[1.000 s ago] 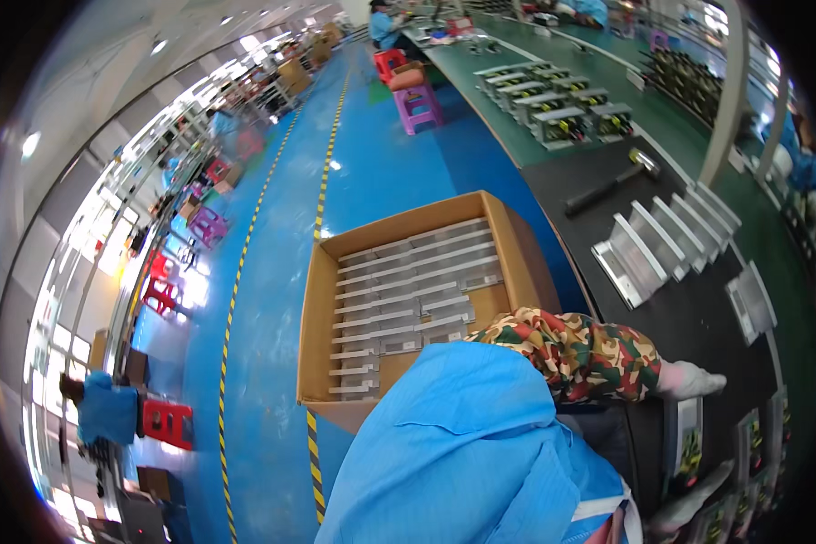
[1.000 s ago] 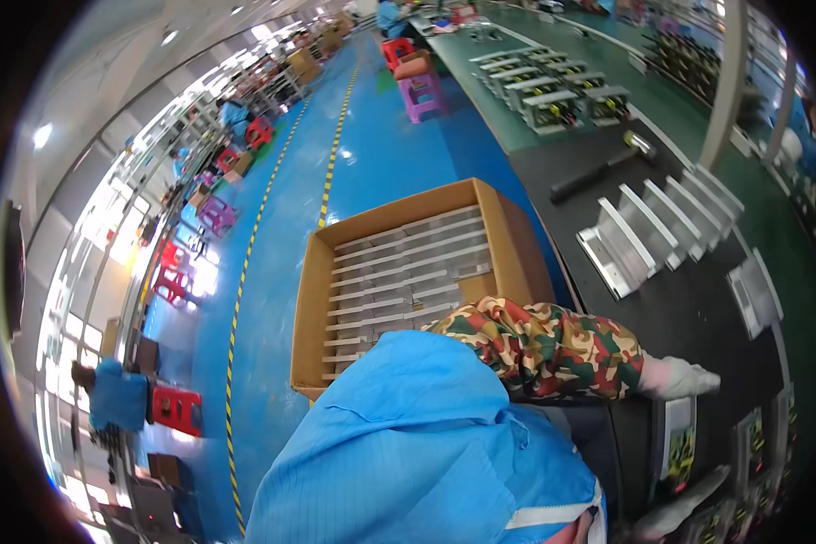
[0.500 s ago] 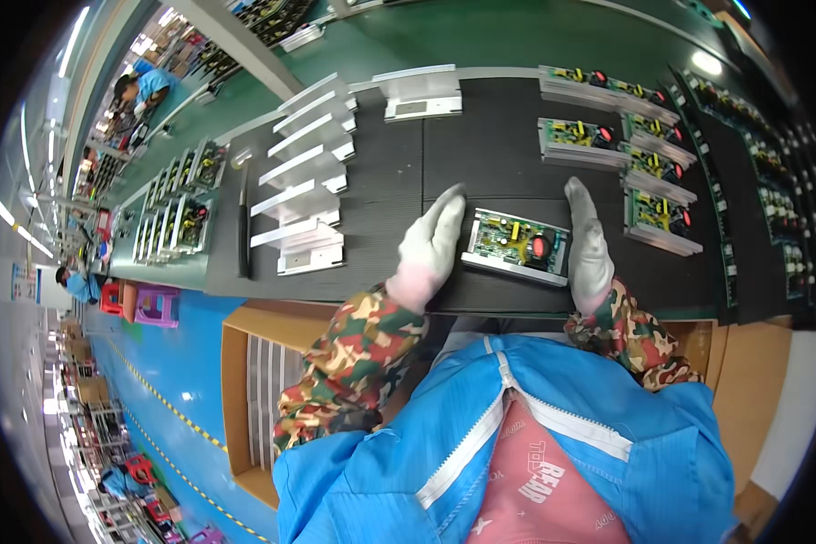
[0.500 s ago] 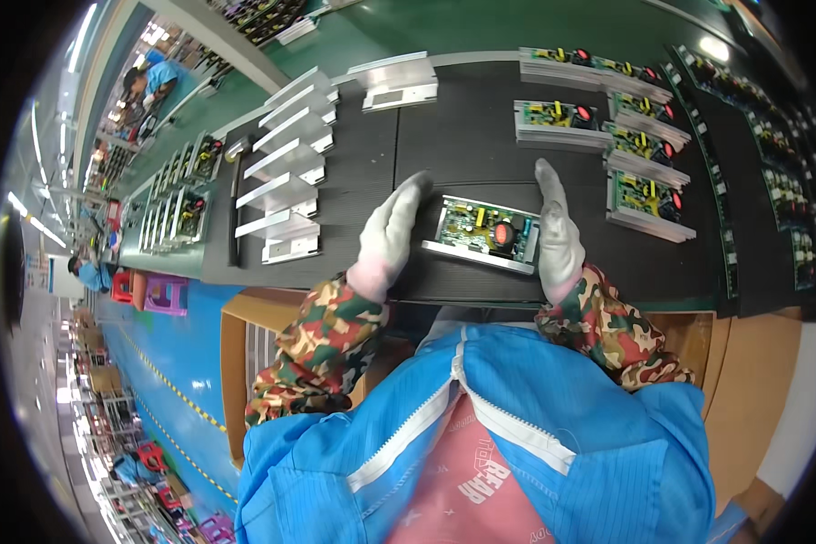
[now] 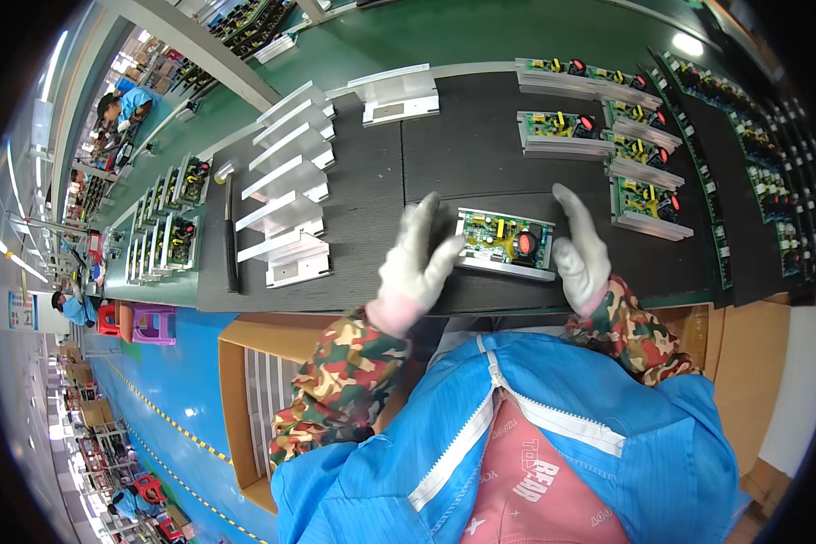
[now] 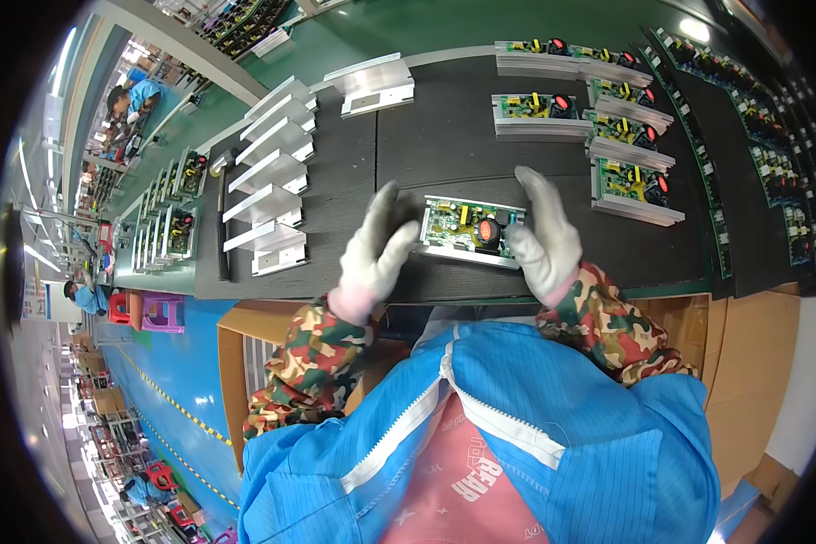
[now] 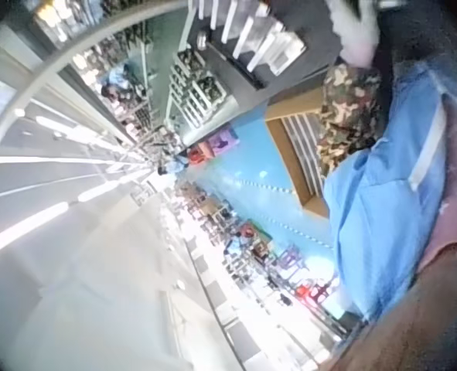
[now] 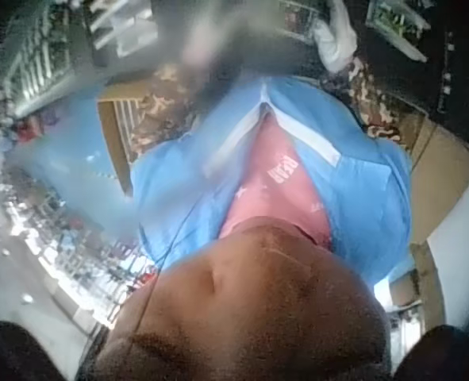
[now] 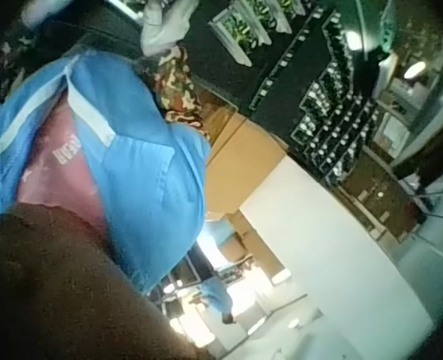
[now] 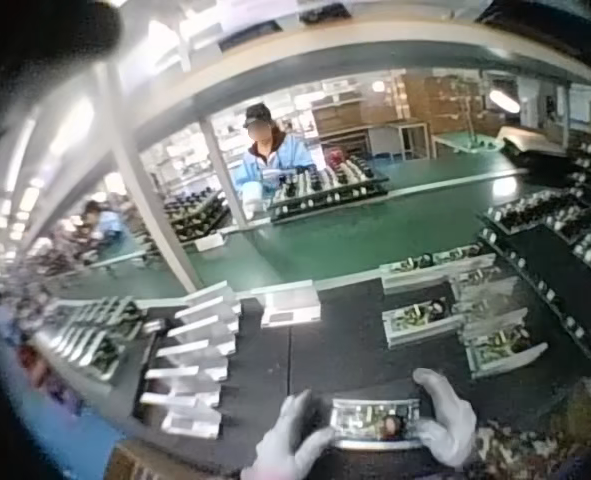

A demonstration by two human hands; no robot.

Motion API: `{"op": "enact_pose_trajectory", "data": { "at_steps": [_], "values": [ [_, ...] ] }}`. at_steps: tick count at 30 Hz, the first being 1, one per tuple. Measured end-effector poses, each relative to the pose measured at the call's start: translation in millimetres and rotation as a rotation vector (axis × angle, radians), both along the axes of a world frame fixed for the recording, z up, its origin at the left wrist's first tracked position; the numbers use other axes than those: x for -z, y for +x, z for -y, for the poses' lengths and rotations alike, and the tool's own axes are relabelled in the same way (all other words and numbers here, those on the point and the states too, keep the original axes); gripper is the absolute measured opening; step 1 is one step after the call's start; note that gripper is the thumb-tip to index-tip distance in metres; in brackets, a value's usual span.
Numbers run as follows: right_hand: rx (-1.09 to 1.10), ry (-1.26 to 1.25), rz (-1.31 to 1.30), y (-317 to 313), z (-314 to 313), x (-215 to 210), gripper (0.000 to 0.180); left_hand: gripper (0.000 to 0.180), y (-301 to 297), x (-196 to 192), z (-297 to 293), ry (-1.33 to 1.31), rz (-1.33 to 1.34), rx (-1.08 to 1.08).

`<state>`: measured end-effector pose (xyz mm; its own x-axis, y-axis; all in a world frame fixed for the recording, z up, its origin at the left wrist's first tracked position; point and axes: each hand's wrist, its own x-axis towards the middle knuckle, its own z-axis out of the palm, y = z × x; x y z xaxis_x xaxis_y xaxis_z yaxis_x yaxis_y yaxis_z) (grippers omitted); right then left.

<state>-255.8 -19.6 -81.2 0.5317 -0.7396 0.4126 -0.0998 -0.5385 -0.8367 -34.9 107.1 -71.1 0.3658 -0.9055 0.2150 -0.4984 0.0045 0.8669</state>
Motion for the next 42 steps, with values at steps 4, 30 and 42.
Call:
{"op": "enact_pose_trajectory", "data": {
  "at_steps": [4, 30, 42],
  "values": [
    [0.115, -0.473, -0.381, -21.2, -5.2, -2.7, 0.060, 0.047, 13.2, -11.7, -2.6, -0.056, 0.709, 0.161],
    [0.017, -0.474, -0.396, -8.9, -23.7, -9.2, 0.025, 0.032, 0.2, -15.7, 27.9, -0.240, 0.776, 0.415],
    [-0.159, -0.486, -0.693, 3.5, -8.9, -41.9, 0.055, 0.044, 16.1, -22.6, 35.0, -0.317, 0.850, 0.303]
  ]
}}
